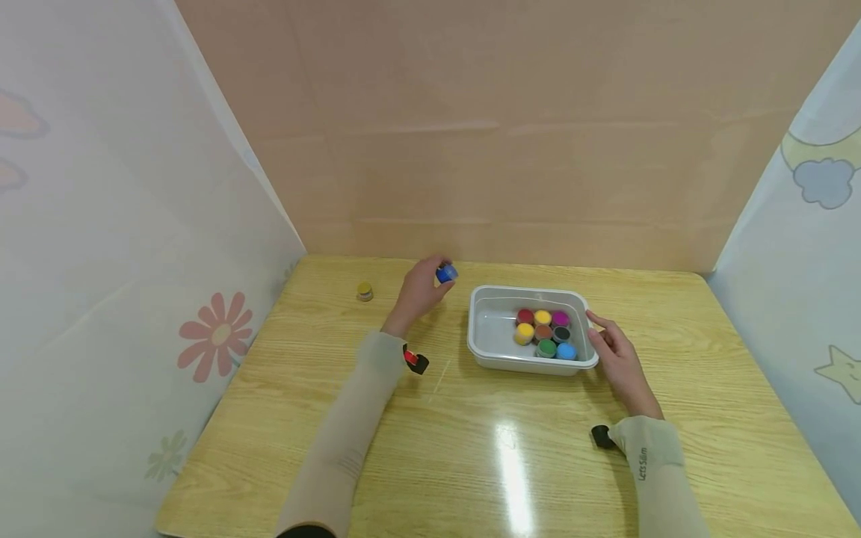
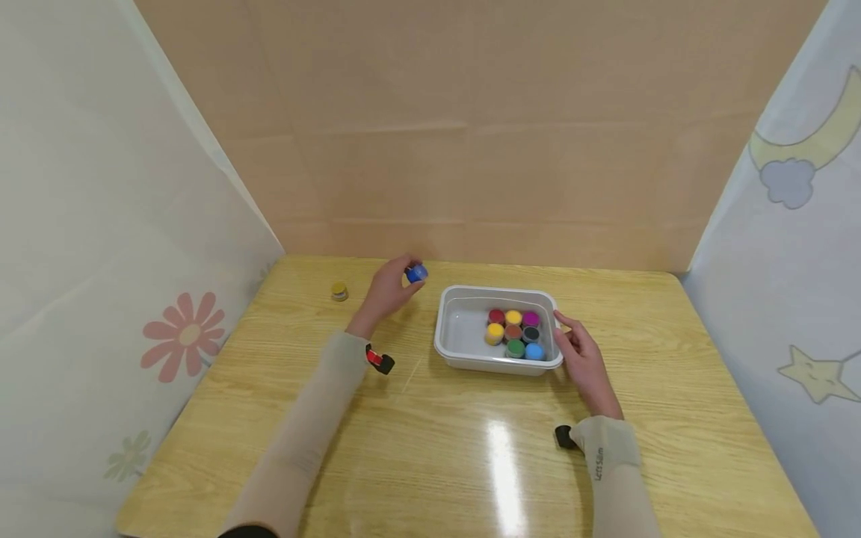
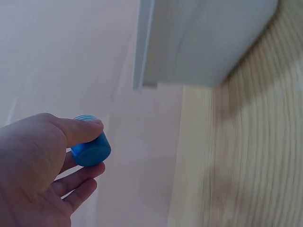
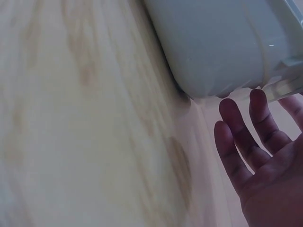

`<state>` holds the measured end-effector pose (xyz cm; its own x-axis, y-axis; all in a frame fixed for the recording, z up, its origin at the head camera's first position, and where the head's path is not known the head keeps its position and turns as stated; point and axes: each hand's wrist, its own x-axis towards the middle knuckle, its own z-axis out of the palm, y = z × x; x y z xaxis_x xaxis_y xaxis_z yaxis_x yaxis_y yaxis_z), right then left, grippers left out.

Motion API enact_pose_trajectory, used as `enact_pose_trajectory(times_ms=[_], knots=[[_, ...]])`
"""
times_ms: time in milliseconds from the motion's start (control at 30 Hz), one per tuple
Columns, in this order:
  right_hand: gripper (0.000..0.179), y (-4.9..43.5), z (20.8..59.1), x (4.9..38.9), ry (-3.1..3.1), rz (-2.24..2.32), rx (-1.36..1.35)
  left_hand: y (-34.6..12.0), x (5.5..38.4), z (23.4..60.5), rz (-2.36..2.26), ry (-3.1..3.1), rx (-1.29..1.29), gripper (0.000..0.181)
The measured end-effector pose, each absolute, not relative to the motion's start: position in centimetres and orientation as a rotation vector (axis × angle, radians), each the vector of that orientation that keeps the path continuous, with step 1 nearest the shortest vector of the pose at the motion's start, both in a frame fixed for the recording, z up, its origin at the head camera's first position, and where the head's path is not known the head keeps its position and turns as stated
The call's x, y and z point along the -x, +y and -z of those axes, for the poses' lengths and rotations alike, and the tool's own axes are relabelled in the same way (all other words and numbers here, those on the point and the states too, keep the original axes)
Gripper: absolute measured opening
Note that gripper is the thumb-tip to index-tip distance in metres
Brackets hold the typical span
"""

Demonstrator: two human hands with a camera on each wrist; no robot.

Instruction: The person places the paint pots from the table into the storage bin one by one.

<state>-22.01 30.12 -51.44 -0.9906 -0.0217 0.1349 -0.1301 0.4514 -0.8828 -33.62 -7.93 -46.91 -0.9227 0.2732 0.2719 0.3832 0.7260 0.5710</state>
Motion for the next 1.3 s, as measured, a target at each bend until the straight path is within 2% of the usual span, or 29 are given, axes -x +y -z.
enact_pose_trajectory(times_ms=[133, 600, 967, 1300], knots=[[0.05, 30.7, 52.7, 22.6, -2.603, -1.576, -0.115, -6.4, 32.9, 46.6, 1.004, -2.757, 0.587, 0.038], [0.051, 30.5, 52.7, 22.3, -2.597, -1.578, -0.134, -1.0, 30.2, 46.5, 1.078, -2.766, 0.812, 0.037], [0.051, 30.6, 52.7, 22.5, -2.602, -1.572, -0.115, 1.6, 28.8, 46.9, 1.099, -2.765, 1.038, 0.04], [0.048, 29.0, 49.4, 20.9, -2.576, -1.607, -0.152, 2.7, 28.5, 47.5, 1.052, -2.795, 1.151, 0.036]])
